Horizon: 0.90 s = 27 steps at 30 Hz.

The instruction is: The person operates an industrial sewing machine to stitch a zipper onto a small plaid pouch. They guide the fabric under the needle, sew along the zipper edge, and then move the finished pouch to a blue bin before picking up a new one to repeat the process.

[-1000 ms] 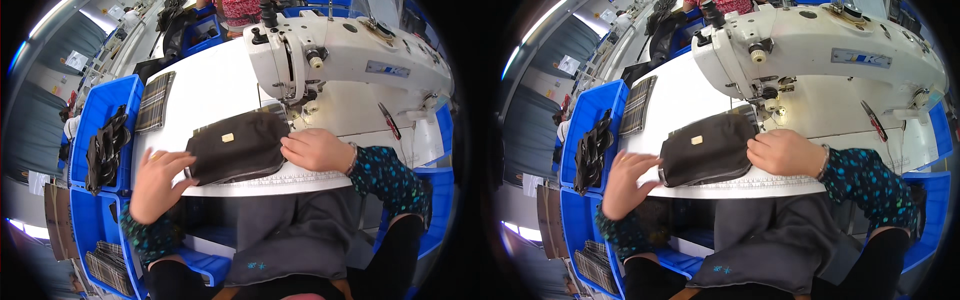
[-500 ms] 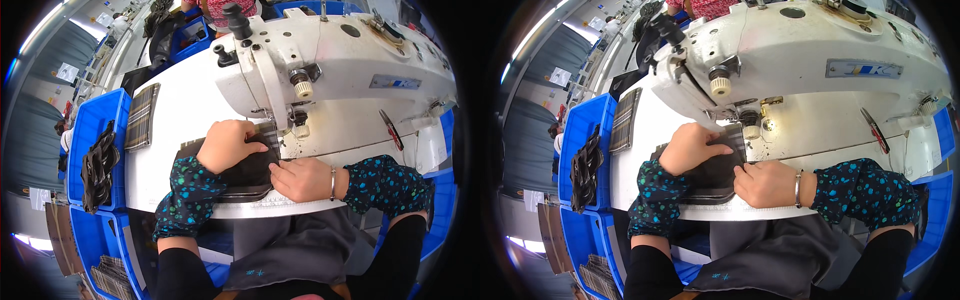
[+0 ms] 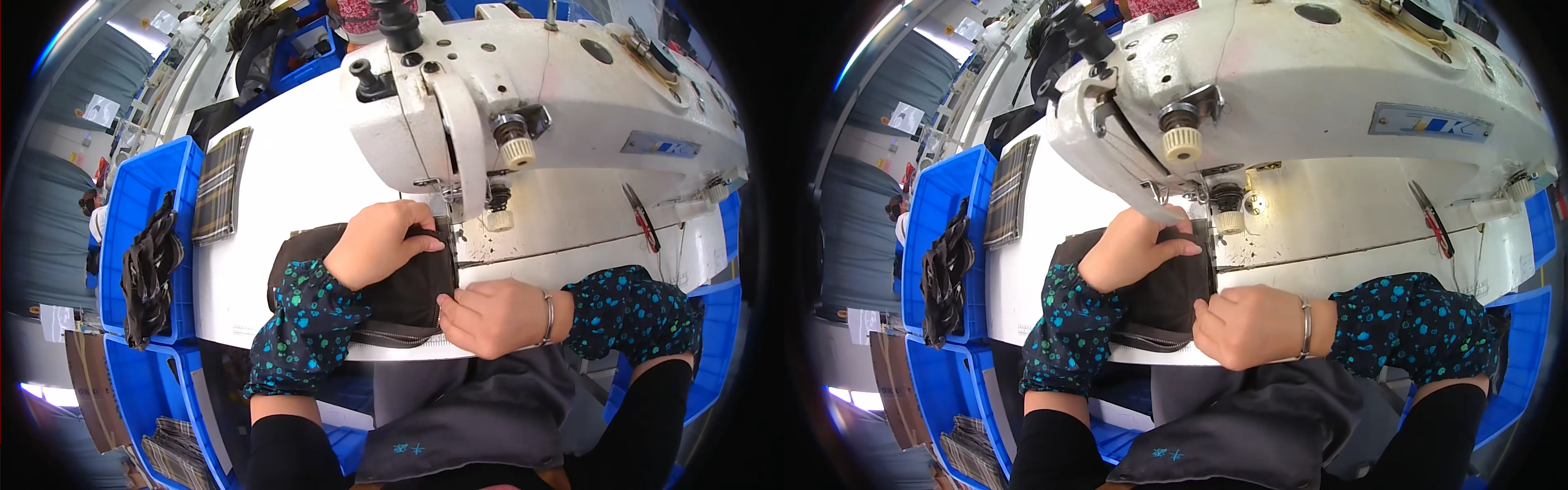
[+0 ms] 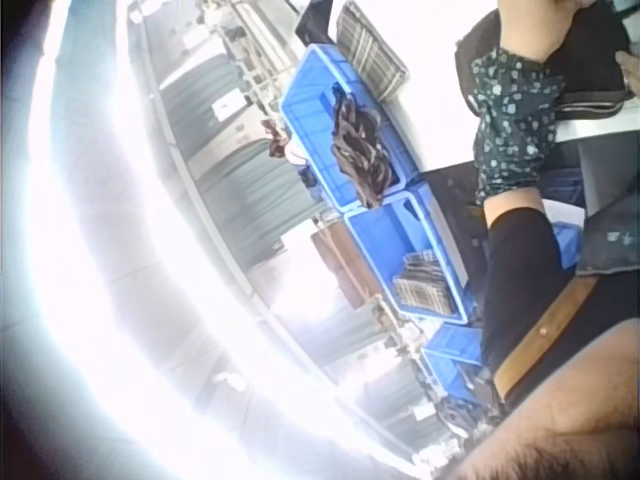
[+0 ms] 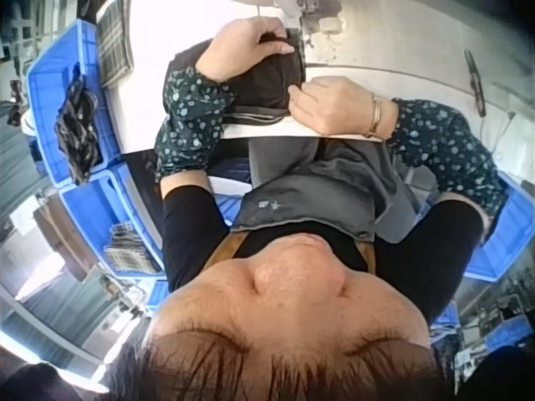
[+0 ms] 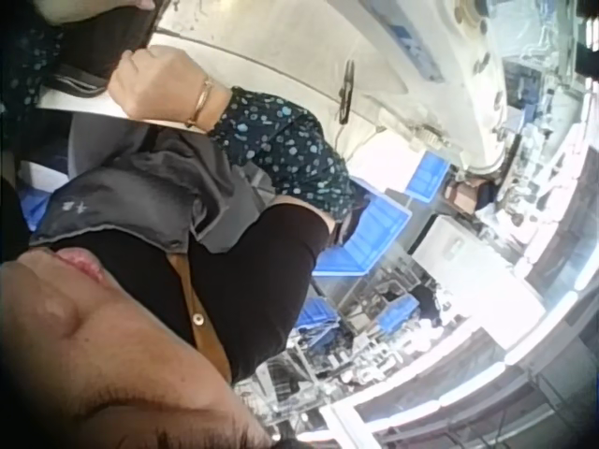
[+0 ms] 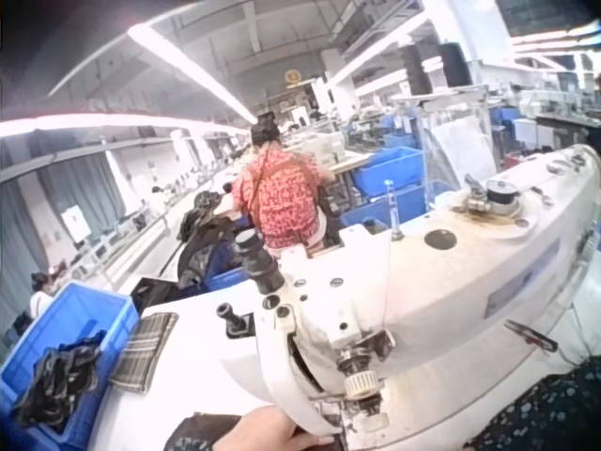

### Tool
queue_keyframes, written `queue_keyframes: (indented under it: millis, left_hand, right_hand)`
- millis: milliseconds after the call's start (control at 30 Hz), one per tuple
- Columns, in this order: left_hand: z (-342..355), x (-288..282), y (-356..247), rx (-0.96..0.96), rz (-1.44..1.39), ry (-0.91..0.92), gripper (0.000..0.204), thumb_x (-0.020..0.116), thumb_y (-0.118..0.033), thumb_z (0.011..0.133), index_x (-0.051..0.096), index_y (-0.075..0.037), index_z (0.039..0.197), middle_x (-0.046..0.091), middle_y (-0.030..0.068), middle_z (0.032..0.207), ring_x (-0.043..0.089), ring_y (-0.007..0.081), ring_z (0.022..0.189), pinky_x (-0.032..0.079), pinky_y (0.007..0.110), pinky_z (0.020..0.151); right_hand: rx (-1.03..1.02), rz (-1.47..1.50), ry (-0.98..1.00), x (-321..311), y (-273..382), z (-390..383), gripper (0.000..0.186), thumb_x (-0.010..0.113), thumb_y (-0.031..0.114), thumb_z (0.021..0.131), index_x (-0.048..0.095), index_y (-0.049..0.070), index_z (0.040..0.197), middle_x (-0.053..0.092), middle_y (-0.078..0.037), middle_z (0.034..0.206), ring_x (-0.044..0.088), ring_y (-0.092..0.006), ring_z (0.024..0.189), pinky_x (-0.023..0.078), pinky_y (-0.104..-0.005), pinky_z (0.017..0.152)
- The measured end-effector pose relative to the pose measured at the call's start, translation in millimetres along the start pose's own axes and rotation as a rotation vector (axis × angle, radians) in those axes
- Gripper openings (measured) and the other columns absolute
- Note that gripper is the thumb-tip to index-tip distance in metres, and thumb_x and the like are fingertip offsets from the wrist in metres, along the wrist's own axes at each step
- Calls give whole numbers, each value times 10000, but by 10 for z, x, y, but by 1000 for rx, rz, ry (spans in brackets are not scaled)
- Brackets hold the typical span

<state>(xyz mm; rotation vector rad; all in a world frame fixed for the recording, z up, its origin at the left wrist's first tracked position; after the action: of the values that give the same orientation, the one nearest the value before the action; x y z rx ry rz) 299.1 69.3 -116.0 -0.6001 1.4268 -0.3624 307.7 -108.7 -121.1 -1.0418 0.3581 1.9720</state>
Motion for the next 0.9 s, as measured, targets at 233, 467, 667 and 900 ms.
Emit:
queue_keyframes:
  millis: [233, 467, 667, 900]
  left_hand:
    - [-53, -2, 14, 5, 50, -39, 145, 744, -181, 882, 712, -62, 958, 711, 154, 903, 675, 382, 876, 531, 444, 771]
    - [13, -5, 45, -106, 114, -129, 174, 762, -245, 863, 739, -91, 941, 720, 128, 871, 677, 382, 851, 543, 463, 734]
    - [18, -10, 93, -57, 91, -132, 175, 772, -226, 858, 736, -72, 934, 724, 128, 831, 689, 363, 868, 540, 471, 739]
    - [-16, -12, 86, -166, 133, -175, 172, 783, -241, 857, 765, -94, 945, 689, 148, 733, 684, 358, 697, 530, 440, 651]
  right_hand:
    - [147, -172, 98, -7, -250, 23, 228, 680, 157, 754, 710, 15, 930, 733, -142, 942, 638, -133, 661, 479, -248, 544]
    - [197, -200, 104, 47, -252, -1, 244, 658, 154, 784, 719, -27, 936, 747, -260, 978, 640, -148, 541, 487, -256, 494]
    - [206, -205, 119, 68, -240, -30, 252, 649, 155, 789, 719, -43, 929, 744, -278, 956, 647, -145, 536, 477, -259, 476]
    - [205, -224, 115, 89, -220, -18, 256, 652, 160, 793, 727, -48, 923, 744, -292, 972, 638, -137, 530, 463, -250, 469]
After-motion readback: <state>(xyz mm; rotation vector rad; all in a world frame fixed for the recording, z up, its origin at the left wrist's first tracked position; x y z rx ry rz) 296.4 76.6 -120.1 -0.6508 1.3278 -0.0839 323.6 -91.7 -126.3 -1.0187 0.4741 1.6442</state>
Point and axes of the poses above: each hand's wrist, its own z-axis towards the middle knuckle, its own x-axis out of the palm, y = z × x, the point moved 7 cm from there along z, towards the middle knuckle
